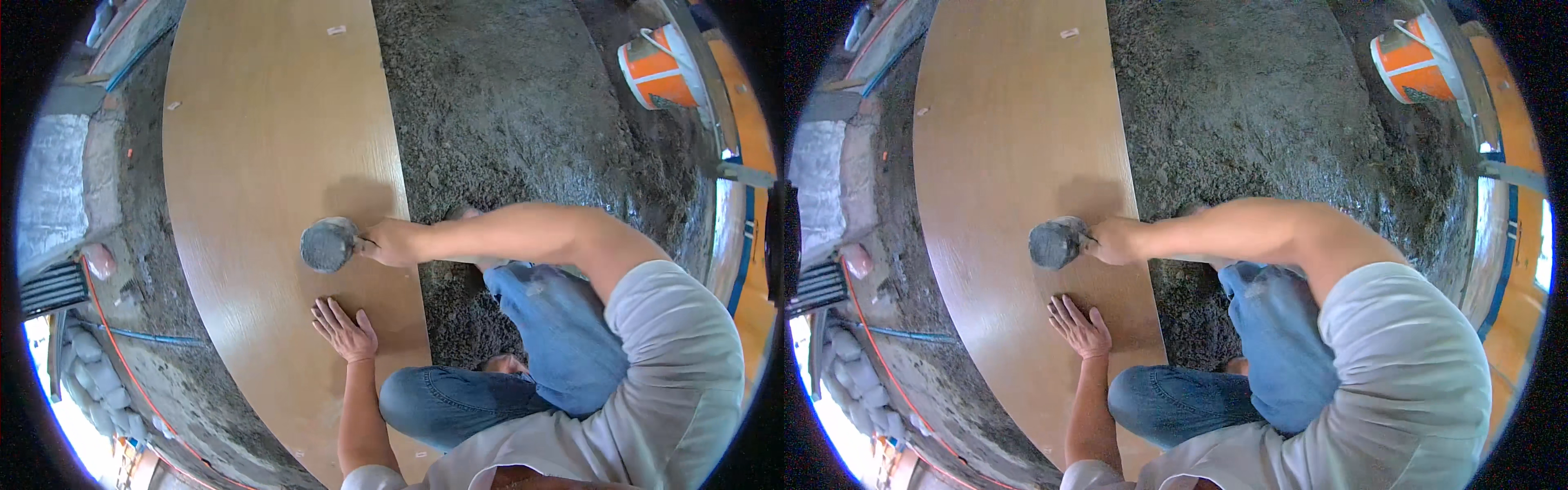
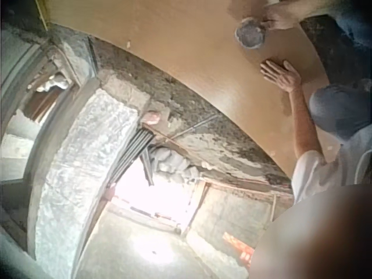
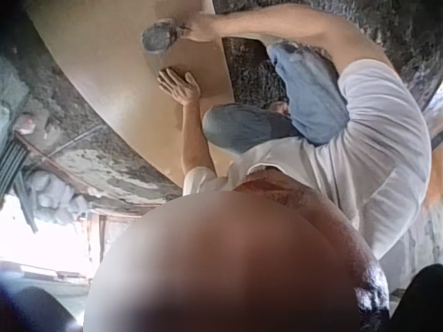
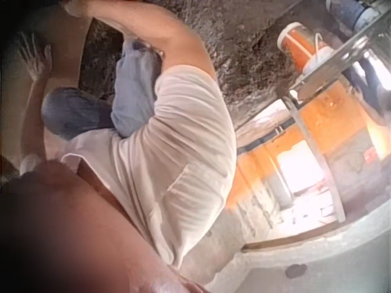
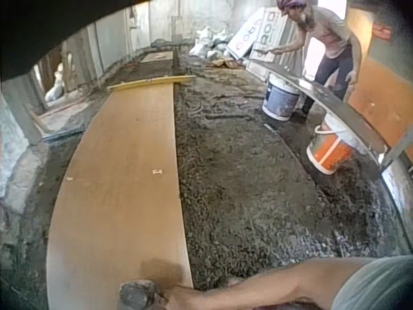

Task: Laying large floor tiles onto a wet cement bed and leveling them with a mallet.

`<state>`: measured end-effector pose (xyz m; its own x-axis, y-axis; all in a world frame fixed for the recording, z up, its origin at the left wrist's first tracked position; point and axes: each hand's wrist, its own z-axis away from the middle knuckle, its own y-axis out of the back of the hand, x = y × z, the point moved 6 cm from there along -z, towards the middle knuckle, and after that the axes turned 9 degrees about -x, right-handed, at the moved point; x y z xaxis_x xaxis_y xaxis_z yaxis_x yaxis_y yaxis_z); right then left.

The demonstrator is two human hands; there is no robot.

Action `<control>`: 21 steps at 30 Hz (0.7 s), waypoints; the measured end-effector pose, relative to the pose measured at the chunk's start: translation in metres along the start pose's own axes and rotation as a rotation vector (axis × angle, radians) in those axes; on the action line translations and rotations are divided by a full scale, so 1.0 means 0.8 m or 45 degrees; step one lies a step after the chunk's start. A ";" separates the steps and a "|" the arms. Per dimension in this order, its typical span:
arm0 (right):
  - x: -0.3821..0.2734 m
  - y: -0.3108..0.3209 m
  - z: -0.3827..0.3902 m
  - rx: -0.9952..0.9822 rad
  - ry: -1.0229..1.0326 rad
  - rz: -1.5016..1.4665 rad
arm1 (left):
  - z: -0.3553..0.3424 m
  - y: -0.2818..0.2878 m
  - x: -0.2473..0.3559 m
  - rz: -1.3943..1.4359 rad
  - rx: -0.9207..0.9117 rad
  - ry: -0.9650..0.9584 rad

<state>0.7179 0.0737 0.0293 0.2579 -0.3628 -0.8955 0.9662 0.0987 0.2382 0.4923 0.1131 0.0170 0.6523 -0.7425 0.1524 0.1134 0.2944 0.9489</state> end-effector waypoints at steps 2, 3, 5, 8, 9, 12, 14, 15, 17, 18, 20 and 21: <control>-0.022 0.009 -0.006 -0.060 -0.114 0.214 | 0.000 0.001 -0.007 -0.013 -0.005 0.001; -0.029 0.010 -0.006 0.017 -0.034 0.143 | 0.001 0.001 -0.007 -0.017 -0.005 0.010; -0.036 0.013 -0.002 0.165 0.078 0.070 | 0.001 0.001 -0.010 -0.015 -0.009 0.009; -0.032 0.030 -0.009 0.215 0.029 0.023 | 0.002 0.002 -0.003 -0.003 0.008 -0.012; -0.024 0.033 -0.018 0.132 -0.127 0.036 | 0.004 0.003 -0.005 -0.024 0.014 -0.014; -0.025 0.047 -0.025 0.096 -0.103 0.097 | -0.001 0.001 -0.005 -0.037 0.005 -0.003; -0.010 0.038 -0.023 0.298 0.047 0.039 | 0.000 0.001 -0.006 -0.030 -0.013 0.012; -0.021 0.049 -0.016 0.500 0.206 -0.007 | 0.001 0.003 -0.006 -0.028 0.009 -0.007; -0.010 0.052 -0.030 0.256 -0.018 -0.070 | 0.000 0.004 -0.005 -0.033 0.036 -0.023; -0.001 0.043 -0.033 0.010 -0.254 -0.130 | -0.001 0.002 -0.005 -0.038 -0.009 0.012; -0.004 0.041 -0.030 0.026 -0.327 -0.329 | -0.001 0.001 0.001 -0.046 -0.055 0.045; 0.001 0.042 -0.027 0.049 -0.406 -0.520 | -0.002 0.000 0.016 0.024 -0.038 -0.048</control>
<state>0.7507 0.0968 0.0285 -0.1580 -0.6297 -0.7606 0.9860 -0.1418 -0.0874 0.5019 0.1043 0.0183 0.6259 -0.7585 0.1813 0.1240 0.3263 0.9371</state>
